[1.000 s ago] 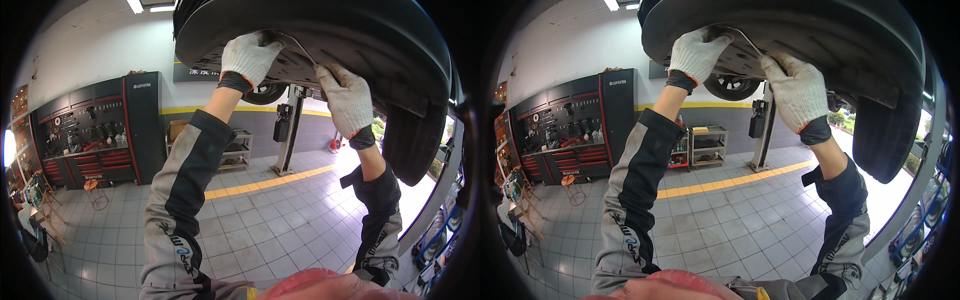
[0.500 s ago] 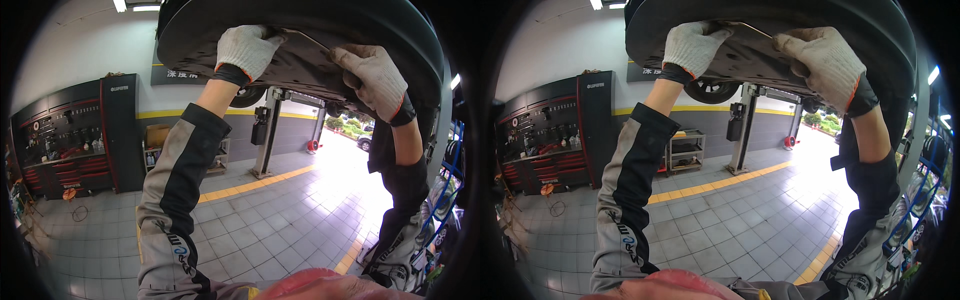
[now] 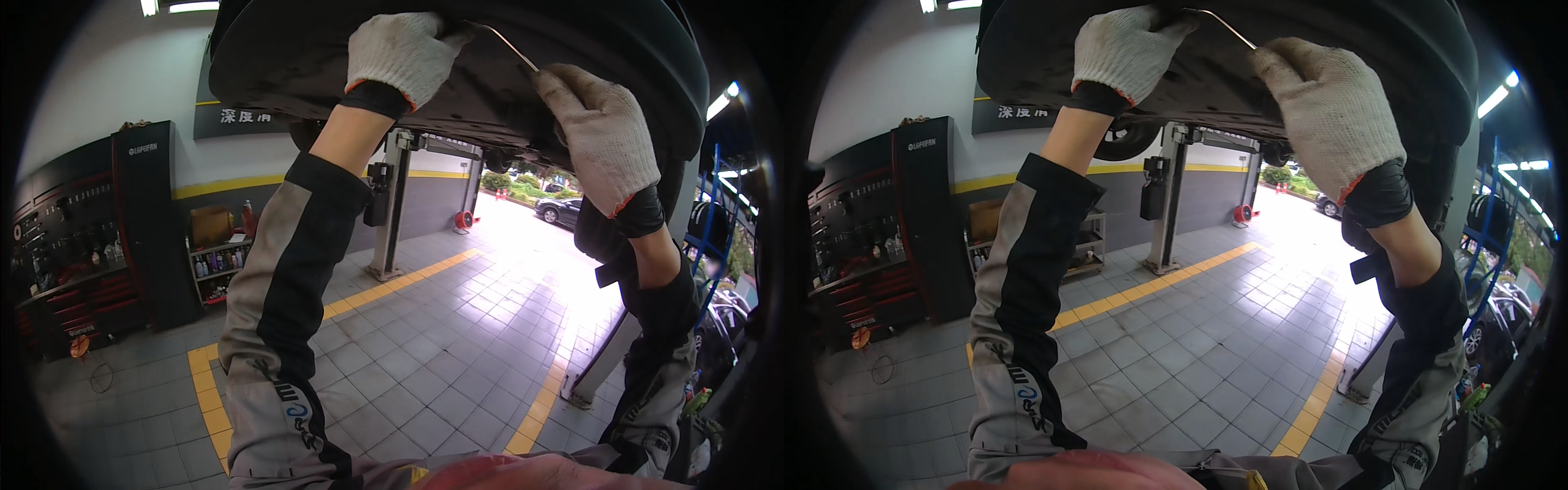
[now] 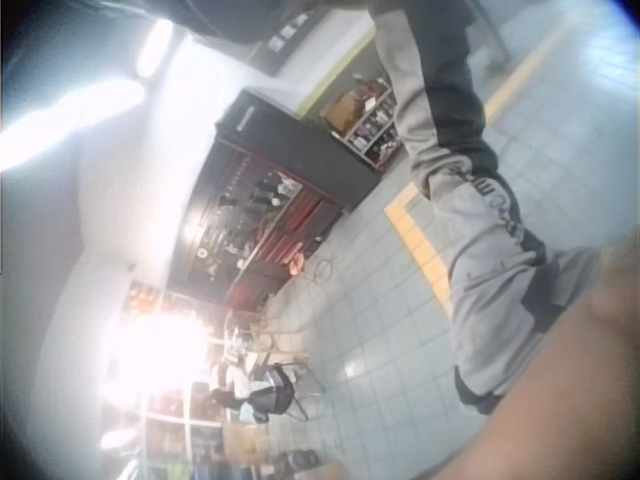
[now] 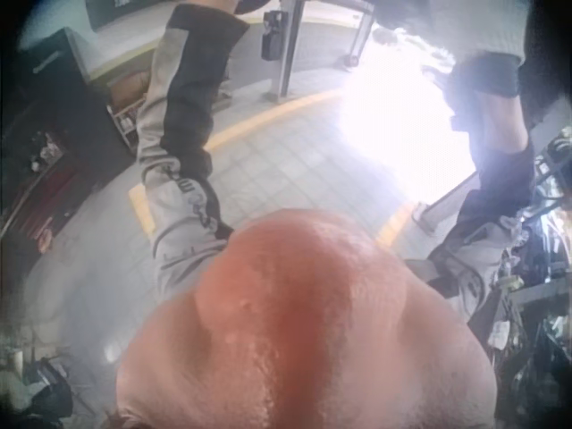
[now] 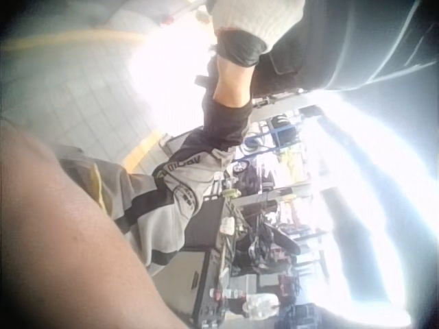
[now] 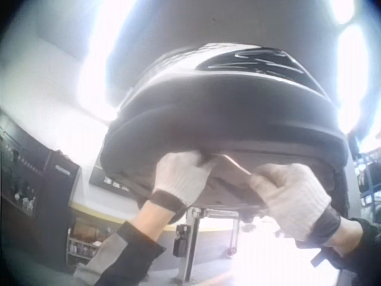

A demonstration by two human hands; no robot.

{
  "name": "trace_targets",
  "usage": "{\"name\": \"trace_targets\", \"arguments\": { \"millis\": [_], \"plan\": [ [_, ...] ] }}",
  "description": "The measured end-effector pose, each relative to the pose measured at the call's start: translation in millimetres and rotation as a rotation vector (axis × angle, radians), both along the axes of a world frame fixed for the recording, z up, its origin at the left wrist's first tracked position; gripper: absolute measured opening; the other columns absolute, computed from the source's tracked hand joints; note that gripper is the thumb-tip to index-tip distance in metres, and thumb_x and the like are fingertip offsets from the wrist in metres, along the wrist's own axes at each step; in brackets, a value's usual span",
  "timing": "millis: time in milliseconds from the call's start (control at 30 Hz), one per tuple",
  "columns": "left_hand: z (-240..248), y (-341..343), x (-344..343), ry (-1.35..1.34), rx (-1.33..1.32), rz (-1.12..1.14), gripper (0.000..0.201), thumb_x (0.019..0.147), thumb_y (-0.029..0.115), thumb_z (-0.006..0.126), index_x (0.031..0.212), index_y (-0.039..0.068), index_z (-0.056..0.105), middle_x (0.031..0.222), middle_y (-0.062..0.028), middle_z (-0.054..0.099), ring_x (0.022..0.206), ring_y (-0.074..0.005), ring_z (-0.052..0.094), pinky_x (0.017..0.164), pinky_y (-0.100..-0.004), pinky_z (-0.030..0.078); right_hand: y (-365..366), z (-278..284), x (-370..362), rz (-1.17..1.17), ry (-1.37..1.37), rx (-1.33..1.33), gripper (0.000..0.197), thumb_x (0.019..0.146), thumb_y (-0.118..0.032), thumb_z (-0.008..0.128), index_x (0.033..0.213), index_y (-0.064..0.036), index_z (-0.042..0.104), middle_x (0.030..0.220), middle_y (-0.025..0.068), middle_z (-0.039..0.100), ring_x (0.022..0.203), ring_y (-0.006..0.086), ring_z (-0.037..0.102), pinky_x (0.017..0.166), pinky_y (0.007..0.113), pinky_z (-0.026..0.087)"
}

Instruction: The person works under a raised car, using a wrench to loosen and tighten bolts on the undercarriage. They move along the vehicle, adjusting multiple fasteners and occasionally repositioning to reach different areas.

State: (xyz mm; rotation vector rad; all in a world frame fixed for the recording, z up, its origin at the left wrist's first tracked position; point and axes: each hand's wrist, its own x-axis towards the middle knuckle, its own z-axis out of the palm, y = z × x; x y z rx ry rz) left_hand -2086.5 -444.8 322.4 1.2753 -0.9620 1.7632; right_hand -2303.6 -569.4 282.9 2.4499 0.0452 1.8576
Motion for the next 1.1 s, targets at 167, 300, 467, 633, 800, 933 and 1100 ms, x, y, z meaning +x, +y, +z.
{"name": "trace_targets", "arguments": {
  "millis": [167, 300, 467, 633, 800, 933, 1100],
  "plan": [
    [4, 1, 5, 0.053, 0.072, -0.006, 0.049, 0.099, 0.061, 0.068, 0.085, 0.016, 0.083, 0.076, -0.0074, 0.078, 0.077, -0.0275, 0.078, 0.074, -0.0435, 0.062, 10, 11, -9, -0.036, 0.068, 0.057, 0.044, 0.110, -0.035, 0.064, 0.136, -0.0002, 0.072, 0.079, 0.0019, 0.063, 0.067, 0.0097, 0.055, 0.062, 0.027, 0.043],
    [4, 1, 12, 0.082, 0.084, 0.025, 0.048, 0.100, 0.059, 0.068, 0.086, 0.016, 0.082, 0.073, -0.0073, 0.076, 0.072, -0.0263, 0.077, 0.070, -0.0429, 0.062, 18, 26, -21, 0.070, 0.191, 0.144, 0.051, 0.110, -0.033, 0.065, 0.142, 0.0071, 0.064, 0.059, -0.0061, 0.050, 0.045, -0.0008, 0.040, 0.039, 0.018, 0.028],
    [0, -4, 20, -0.090, -0.028, -0.067, 0.046, 0.098, 0.057, 0.074, 0.093, 0.013, 0.085, 0.068, -0.0061, 0.075, 0.061, -0.0226, 0.074, 0.065, -0.0362, 0.061, 41, 42, -37, -0.032, 0.313, 0.185, 0.053, 0.111, -0.032, 0.062, 0.143, 0.0104, 0.060, 0.064, -0.0030, 0.054, 0.047, 0.0000, 0.044, 0.040, 0.017, 0.035],
    [2, -6, 25, -0.017, 0.053, -0.116, 0.044, 0.101, 0.058, 0.066, 0.094, 0.018, 0.083, 0.073, -0.0063, 0.076, 0.074, -0.0256, 0.077, 0.071, -0.0419, 0.062, 64, 27, -24, -0.208, 0.167, -0.047, 0.051, 0.113, -0.034, 0.059, 0.142, 0.0085, 0.063, 0.105, 0.0166, 0.078, 0.090, 0.0171, 0.076, 0.081, 0.032, 0.062],
    [3, -9, 29, -0.092, -0.011, -0.113, 0.046, 0.100, 0.060, 0.068, 0.090, 0.017, 0.083, 0.067, -0.0040, 0.074, 0.063, -0.0220, 0.074, 0.062, -0.0368, 0.061, 91, 15, -15, -0.459, 0.153, -0.014, 0.051, 0.113, -0.038, 0.059, 0.143, 0.0022, 0.066, 0.109, 0.0127, 0.079, 0.089, 0.0163, 0.072, 0.083, 0.032, 0.059],
    [3, -12, 33, -0.110, -0.029, -0.107, 0.046, 0.100, 0.061, 0.067, 0.088, 0.018, 0.081, 0.064, -0.0032, 0.072, 0.059, -0.0215, 0.072, 0.057, -0.0373, 0.059, 90, 49, -33, -0.405, 0.268, 0.128, 0.052, 0.111, -0.039, 0.063, 0.141, 0.0038, 0.066, 0.082, 0.0039, 0.070, 0.048, 0.0032, 0.048, 0.045, 0.021, 0.044],
    [0, -15, 37, -0.187, -0.117, -0.099, 0.045, 0.097, 0.062, 0.071, 0.085, 0.020, 0.080, 0.056, -0.0015, 0.068, 0.048, -0.0197, 0.068, 0.049, -0.0328, 0.056, 62, 85, -52, -0.304, 0.447, -0.255, 0.054, 0.111, -0.038, 0.063, 0.139, 0.0076, 0.064, 0.080, 0.0039, 0.069, 0.046, 0.0015, 0.049, 0.040, 0.018, 0.041]
  ]
}}
